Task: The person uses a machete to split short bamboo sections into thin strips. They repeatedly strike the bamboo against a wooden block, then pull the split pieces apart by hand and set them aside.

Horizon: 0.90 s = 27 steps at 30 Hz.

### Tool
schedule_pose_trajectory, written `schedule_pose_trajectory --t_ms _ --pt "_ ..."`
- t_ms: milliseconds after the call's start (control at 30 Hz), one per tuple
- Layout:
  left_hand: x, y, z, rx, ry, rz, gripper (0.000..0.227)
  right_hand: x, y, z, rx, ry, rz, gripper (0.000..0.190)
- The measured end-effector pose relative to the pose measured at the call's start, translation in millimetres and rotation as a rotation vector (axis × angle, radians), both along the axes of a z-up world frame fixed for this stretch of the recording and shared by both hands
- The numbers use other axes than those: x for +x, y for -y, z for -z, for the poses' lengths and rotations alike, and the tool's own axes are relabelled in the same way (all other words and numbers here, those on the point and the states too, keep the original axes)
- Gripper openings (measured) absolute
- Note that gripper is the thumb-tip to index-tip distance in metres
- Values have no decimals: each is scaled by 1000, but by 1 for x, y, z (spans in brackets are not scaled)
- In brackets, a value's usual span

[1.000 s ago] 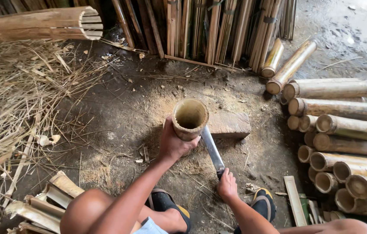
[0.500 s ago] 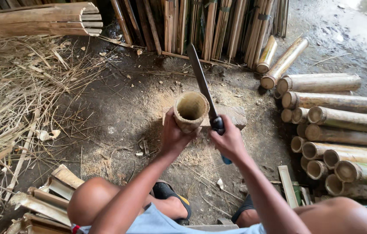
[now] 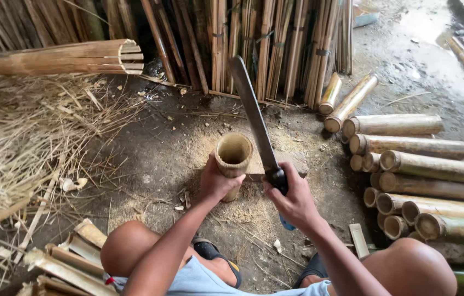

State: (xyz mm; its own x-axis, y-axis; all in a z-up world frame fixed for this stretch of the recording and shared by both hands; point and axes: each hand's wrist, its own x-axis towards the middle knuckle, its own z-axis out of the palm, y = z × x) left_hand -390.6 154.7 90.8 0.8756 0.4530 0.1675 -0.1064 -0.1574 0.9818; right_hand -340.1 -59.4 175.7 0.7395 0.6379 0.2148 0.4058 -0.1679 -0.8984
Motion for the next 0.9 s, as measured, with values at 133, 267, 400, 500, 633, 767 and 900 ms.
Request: schedule_pose_trajectory --t_ms 133,267,400,500,633,767,900 --pt "1 -4 0 201 -93 -101 91 -18 -2 5 -135 100 57 34" --pt "1 -6 5 137 -143 -84 95 -20 -21 13 -201 101 43 34" --pt "0 -10 13 152 -16 -26 95 -36 -20 -9 -199 126 83 34" --pt "0 -14 13 167 7 -14 93 -48 -2 -41 -77 222 124 34" --pt "-7 -12 16 50 67 26 89 -59 12 -43 116 448 233 31" --pt "-4 -10 19 303 46 -24 78 -25 -37 17 -263 154 100 37" --pt "7 -11 17 311 225 59 83 -15 -35 43 -164 167 75 39"
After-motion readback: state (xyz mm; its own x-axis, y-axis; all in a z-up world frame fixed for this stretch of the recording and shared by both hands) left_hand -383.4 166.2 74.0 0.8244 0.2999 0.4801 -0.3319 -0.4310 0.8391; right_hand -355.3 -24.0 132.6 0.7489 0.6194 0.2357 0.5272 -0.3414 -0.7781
